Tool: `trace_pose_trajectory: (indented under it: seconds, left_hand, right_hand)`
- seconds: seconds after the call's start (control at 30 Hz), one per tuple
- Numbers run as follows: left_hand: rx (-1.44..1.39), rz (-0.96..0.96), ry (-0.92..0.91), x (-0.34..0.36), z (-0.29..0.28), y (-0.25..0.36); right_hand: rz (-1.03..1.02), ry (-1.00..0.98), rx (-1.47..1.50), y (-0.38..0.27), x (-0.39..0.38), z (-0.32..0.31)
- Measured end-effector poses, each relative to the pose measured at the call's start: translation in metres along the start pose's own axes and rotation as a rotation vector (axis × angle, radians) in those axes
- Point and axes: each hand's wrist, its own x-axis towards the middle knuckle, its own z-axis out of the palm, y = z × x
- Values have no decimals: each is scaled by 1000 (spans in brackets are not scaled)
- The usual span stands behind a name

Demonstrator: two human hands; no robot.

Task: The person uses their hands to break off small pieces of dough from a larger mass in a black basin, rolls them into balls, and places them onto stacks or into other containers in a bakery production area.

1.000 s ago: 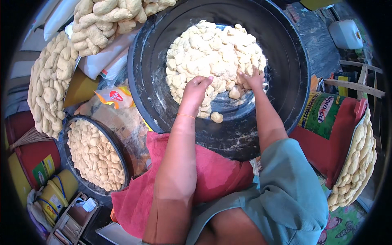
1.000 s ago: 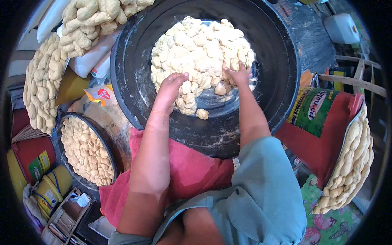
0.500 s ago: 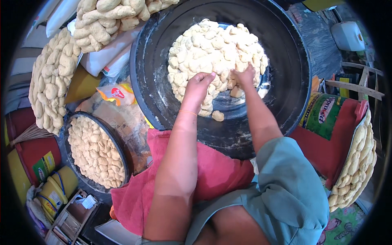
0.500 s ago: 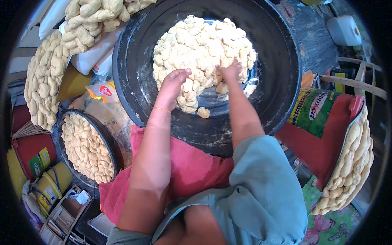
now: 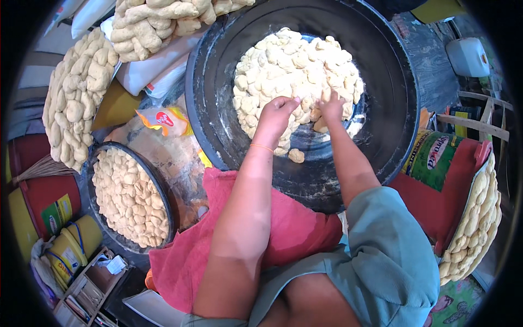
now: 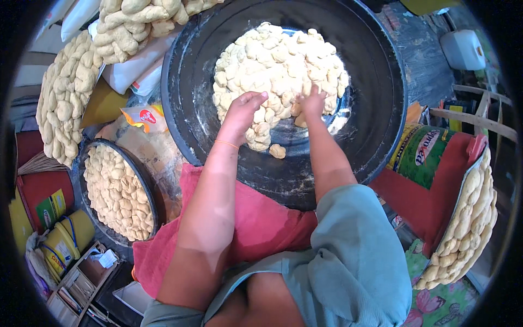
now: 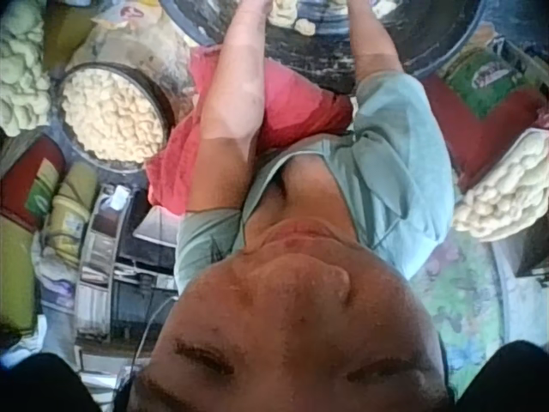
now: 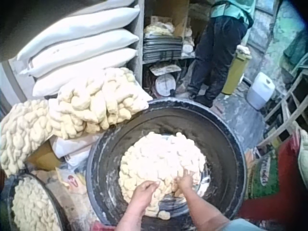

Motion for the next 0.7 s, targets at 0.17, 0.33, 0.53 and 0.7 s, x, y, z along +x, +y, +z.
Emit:
trace_pose_trajectory:
  seconds: [0.17, 0.33, 0.53, 0.7]
  left_hand:
    - [-14, 43, 1, -1, 5, 7]
    - [-40, 60, 34, -1, -1, 0]
    - [2, 38, 49, 6, -6, -10]
    - [-85, -49, -42, -3, 2, -1]
  right_hand:
    - [-463, 55, -149, 81, -28, 3]
    - [-155, -95, -184, 70, -73, 3]
    - [-255, -697, 579, 28, -87, 1]
    - [-215, -712, 1081, -77, -125, -57]
